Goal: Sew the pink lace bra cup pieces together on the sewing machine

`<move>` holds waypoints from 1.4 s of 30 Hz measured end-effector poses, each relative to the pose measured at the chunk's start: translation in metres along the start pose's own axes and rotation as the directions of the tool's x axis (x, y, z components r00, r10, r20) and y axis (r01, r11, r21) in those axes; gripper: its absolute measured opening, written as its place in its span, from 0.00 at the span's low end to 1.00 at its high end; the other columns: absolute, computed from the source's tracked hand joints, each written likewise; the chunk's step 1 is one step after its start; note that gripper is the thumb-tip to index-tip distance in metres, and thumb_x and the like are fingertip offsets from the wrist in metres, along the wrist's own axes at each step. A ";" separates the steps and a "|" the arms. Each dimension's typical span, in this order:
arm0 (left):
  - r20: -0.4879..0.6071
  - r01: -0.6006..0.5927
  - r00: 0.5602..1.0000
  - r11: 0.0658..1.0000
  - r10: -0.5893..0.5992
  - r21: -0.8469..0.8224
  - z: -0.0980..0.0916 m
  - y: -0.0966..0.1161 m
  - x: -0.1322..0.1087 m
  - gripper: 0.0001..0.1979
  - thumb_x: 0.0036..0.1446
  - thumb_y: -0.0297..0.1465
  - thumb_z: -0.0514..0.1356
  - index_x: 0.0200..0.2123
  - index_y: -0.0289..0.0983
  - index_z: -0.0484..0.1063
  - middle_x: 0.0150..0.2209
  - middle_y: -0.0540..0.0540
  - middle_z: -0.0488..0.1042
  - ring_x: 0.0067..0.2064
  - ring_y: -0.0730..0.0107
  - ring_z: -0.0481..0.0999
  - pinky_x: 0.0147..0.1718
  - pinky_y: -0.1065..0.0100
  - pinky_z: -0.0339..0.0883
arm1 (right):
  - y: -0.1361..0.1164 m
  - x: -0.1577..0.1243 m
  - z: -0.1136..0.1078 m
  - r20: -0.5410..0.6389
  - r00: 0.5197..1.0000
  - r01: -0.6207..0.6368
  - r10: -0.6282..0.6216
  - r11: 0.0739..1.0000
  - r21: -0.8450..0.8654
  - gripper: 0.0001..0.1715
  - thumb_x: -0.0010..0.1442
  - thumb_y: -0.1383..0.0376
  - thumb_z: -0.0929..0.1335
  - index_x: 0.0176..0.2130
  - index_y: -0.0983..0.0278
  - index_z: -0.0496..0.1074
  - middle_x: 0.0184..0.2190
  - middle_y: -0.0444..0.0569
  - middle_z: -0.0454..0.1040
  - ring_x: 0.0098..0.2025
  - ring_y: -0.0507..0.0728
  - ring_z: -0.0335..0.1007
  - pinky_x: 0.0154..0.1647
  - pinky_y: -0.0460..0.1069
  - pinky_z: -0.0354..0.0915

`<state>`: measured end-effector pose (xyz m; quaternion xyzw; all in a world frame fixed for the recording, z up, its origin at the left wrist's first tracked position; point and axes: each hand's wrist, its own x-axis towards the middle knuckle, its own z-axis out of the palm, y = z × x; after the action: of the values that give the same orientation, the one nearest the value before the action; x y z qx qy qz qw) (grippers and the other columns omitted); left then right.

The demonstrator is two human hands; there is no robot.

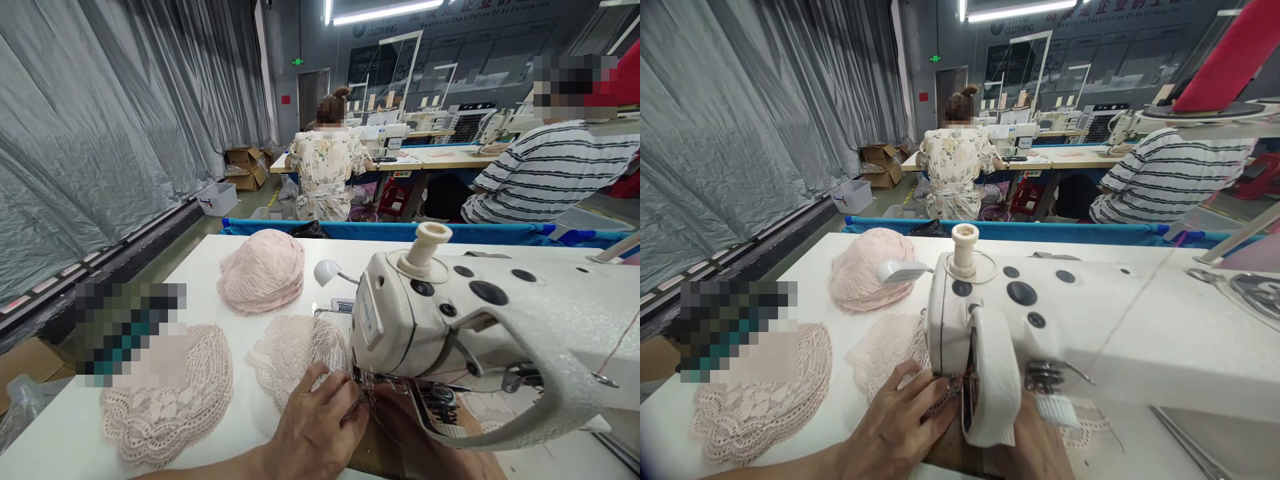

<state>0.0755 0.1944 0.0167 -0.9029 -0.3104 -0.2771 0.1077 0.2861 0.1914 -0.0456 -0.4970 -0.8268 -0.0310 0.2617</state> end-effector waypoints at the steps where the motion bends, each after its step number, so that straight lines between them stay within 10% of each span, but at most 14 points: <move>1: -0.008 0.004 1.000 1.000 -0.004 0.005 0.000 0.000 0.000 0.07 0.62 0.23 0.53 0.34 0.33 0.70 0.35 0.49 0.73 0.39 0.72 0.71 0.45 0.64 0.61 | 0.000 0.000 -0.001 -0.014 1.000 0.015 -0.015 1.000 0.000 0.15 0.59 0.68 0.63 0.44 0.61 0.73 0.38 0.50 0.77 0.35 0.57 0.75 0.33 0.47 0.69; 10: -0.120 0.035 0.992 0.999 -0.032 0.023 0.010 0.007 -0.009 0.10 0.61 0.21 0.50 0.33 0.32 0.70 0.36 0.44 0.73 0.42 0.68 0.71 0.48 0.63 0.63 | -0.012 0.013 -0.027 -0.005 0.969 0.246 -0.246 0.968 -0.059 0.18 0.64 0.64 0.59 0.48 0.55 0.73 0.42 0.49 0.78 0.40 0.56 0.75 0.37 0.49 0.71; 17: 0.089 0.121 0.989 0.992 -0.118 -0.027 -0.004 0.003 -0.006 0.07 0.56 0.19 0.50 0.33 0.32 0.67 0.31 0.45 0.68 0.33 0.66 0.67 0.31 0.62 0.63 | -0.017 0.020 -0.026 -0.125 0.932 0.317 -0.341 0.932 -0.177 0.21 0.65 0.66 0.56 0.42 0.58 0.76 0.36 0.51 0.79 0.34 0.58 0.77 0.32 0.51 0.72; 34: 0.074 0.084 0.994 0.996 -0.086 0.032 0.000 -0.003 -0.006 0.11 0.57 0.19 0.52 0.23 0.33 0.62 0.27 0.48 0.65 0.30 0.70 0.63 0.29 0.66 0.58 | -0.028 0.027 -0.037 -0.015 0.955 0.295 -0.296 0.954 -0.046 0.23 0.66 0.62 0.56 0.34 0.54 0.78 0.31 0.48 0.78 0.31 0.56 0.76 0.29 0.49 0.70; 42: 0.067 0.200 0.980 0.955 -0.190 -0.218 -0.011 -0.006 0.004 0.09 0.60 0.22 0.49 0.30 0.34 0.67 0.32 0.47 0.69 0.33 0.69 0.66 0.32 0.64 0.59 | -0.014 0.012 -0.014 -0.072 0.939 0.335 -0.337 0.942 -0.032 0.17 0.64 0.62 0.60 0.43 0.51 0.76 0.33 0.49 0.78 0.33 0.57 0.75 0.31 0.52 0.70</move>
<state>0.0695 0.1969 0.0285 -0.8804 -0.3671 -0.2989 -0.0295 0.2752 0.1899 -0.0249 -0.3496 -0.8885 -0.1021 0.2793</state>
